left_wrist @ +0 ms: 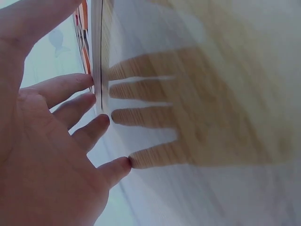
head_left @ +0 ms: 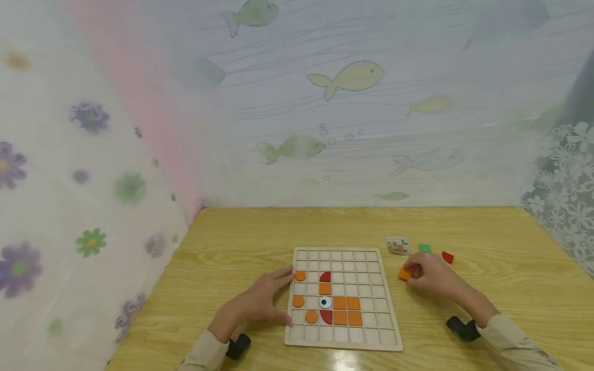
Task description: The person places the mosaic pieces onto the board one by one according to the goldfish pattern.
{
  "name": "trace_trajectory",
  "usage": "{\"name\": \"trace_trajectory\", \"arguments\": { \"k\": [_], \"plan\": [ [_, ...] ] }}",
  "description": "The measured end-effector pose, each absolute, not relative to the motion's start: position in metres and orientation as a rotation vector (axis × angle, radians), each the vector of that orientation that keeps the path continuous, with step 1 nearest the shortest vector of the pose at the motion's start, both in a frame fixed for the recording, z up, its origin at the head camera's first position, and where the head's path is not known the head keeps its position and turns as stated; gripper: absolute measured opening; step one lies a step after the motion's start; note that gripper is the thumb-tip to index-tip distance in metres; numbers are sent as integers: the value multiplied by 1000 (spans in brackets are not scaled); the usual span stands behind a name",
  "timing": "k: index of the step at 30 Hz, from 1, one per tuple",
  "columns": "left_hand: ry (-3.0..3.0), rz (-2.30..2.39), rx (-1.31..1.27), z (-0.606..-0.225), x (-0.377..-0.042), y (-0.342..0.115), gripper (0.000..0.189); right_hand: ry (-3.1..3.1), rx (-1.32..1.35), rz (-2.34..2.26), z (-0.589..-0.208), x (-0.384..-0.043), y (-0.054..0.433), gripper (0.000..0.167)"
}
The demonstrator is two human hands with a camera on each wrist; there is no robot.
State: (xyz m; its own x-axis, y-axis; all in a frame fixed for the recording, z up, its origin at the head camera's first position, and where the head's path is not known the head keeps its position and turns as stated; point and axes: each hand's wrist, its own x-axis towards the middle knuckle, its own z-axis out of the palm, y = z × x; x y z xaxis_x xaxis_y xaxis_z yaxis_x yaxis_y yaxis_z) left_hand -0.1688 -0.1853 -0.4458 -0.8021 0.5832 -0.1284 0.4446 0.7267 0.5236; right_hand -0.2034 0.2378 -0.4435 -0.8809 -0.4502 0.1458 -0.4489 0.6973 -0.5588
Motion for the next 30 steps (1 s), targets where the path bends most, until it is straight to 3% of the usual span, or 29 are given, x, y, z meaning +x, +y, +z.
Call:
{"name": "trace_trajectory", "arguments": {
  "k": [30],
  "plan": [
    [2623, 768, 756, -445, -179, -181, 103, 2732, -1008, -1048, -434, -202, 185, 18]
  ]
}}
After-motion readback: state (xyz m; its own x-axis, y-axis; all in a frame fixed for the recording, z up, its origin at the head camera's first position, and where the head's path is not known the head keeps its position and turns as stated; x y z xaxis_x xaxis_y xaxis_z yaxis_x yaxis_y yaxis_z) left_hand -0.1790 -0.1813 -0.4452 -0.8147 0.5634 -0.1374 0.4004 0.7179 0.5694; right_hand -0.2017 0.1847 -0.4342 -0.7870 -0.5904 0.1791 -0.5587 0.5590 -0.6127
